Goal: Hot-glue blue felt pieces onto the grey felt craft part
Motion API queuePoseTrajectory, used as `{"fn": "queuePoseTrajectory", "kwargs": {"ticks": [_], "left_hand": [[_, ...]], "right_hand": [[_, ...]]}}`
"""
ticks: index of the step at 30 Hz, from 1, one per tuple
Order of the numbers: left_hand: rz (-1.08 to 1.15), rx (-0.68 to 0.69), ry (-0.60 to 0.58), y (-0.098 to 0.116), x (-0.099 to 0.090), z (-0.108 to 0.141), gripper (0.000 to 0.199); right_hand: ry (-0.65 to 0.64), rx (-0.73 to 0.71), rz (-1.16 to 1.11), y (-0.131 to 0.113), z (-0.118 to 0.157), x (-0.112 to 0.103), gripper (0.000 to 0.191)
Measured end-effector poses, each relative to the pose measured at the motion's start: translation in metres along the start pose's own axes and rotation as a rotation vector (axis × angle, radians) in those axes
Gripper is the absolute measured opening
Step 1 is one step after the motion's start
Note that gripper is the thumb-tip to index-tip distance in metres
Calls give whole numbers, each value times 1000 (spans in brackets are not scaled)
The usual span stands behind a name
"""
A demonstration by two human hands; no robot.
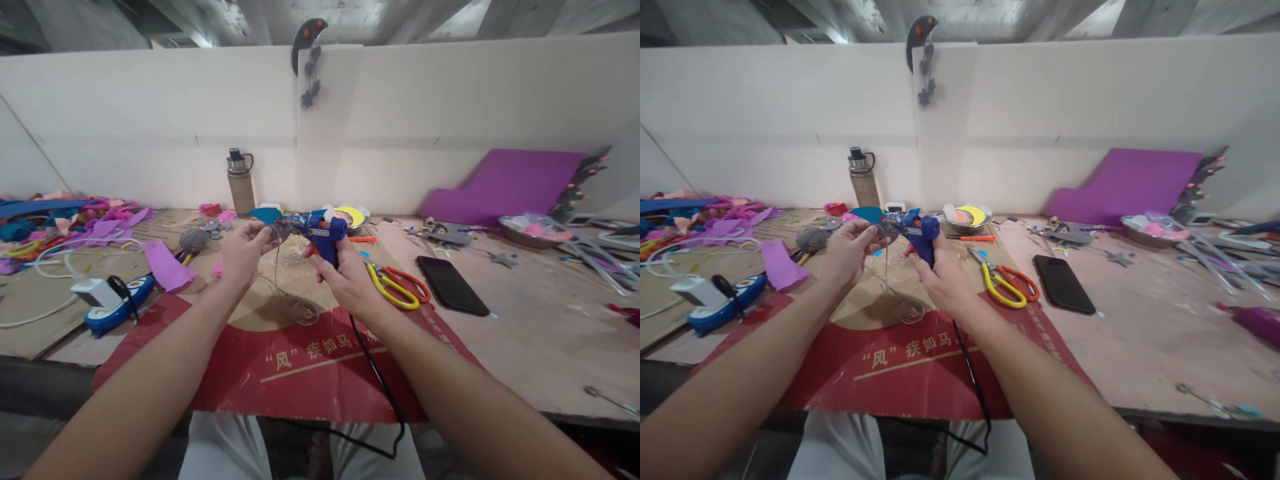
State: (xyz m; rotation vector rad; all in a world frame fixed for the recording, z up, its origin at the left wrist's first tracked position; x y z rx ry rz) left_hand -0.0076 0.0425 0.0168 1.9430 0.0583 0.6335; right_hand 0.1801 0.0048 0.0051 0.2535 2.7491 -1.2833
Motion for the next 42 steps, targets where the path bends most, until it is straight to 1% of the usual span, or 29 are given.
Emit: {"fn": "queuePoseTrajectory", "kwargs": {"ticks": [7,18,21,28,34,42], "left_hand": [[-35,2,-21,1,2,2,19],[-34,-18,-12,0,3,3,14],[-24,-21,-7,1,3,3,14],[-3,-11,-3,2,3,4,18],[9,-18,7,3,3,4,19],[28,-13,1,4,3,3,20]], "right_hand": [[-13,1,28,0,0,1,33],[7,-9,41,0,-1,2,22],[19,-1,49,-1,-1,2,20],[48,26,72,-1,1,0,24],[62,-8,48,-2,1,-1,27],[76,20,74,2,-1,-4,23]]}}
Point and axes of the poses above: each hand's wrist, its own z-axis away from the middle knuckle, its own x-axis out of the palm, y = z × x, the point moved 3 cm from there along -z, towards the middle knuckle, and after that the axes turned 13 degrees about y, right-handed, at the moved point
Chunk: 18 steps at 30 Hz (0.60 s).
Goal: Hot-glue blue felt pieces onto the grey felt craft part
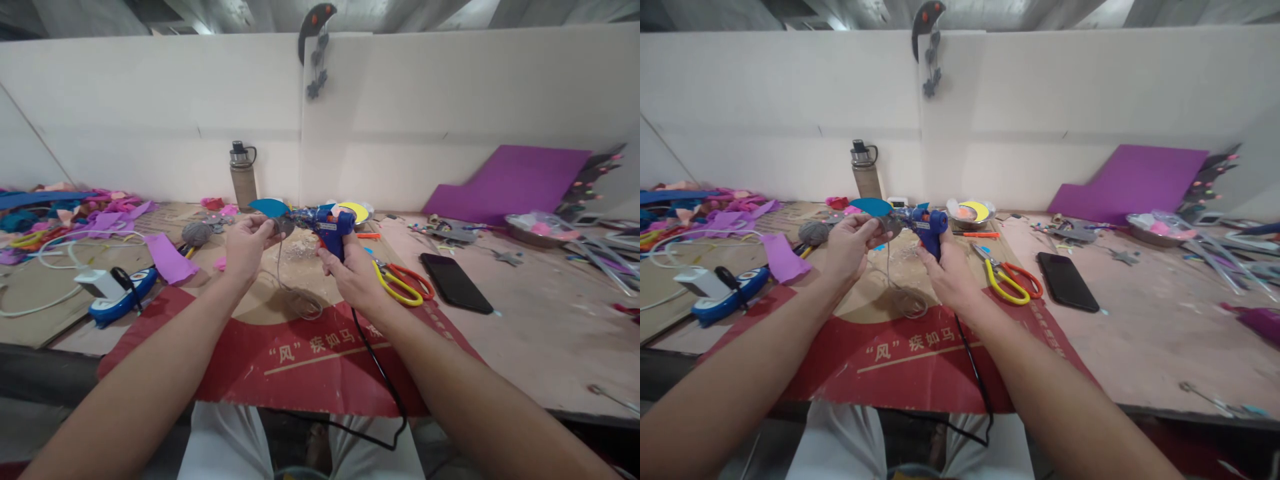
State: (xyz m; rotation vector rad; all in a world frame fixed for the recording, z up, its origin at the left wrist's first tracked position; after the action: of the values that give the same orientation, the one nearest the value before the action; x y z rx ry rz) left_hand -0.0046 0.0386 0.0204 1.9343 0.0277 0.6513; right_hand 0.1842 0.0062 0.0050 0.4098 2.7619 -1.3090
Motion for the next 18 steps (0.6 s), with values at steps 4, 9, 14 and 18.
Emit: {"fn": "queuePoseTrajectory", "kwargs": {"ticks": [4,9,14,18], "left_hand": [[21,7,-6,0,-1,-1,19],[25,3,6,-1,-2,-2,18],[22,-2,19,0,-1,-2,17],[16,1,25,1,-1,-2,17]], "right_hand": [[9,-16,0,2,-1,-1,22],[15,-9,17,1,-1,-2,20],[25,-12,28,0,-1,-3,19],[39,-31,40,-1,-2,-4,19]]}}
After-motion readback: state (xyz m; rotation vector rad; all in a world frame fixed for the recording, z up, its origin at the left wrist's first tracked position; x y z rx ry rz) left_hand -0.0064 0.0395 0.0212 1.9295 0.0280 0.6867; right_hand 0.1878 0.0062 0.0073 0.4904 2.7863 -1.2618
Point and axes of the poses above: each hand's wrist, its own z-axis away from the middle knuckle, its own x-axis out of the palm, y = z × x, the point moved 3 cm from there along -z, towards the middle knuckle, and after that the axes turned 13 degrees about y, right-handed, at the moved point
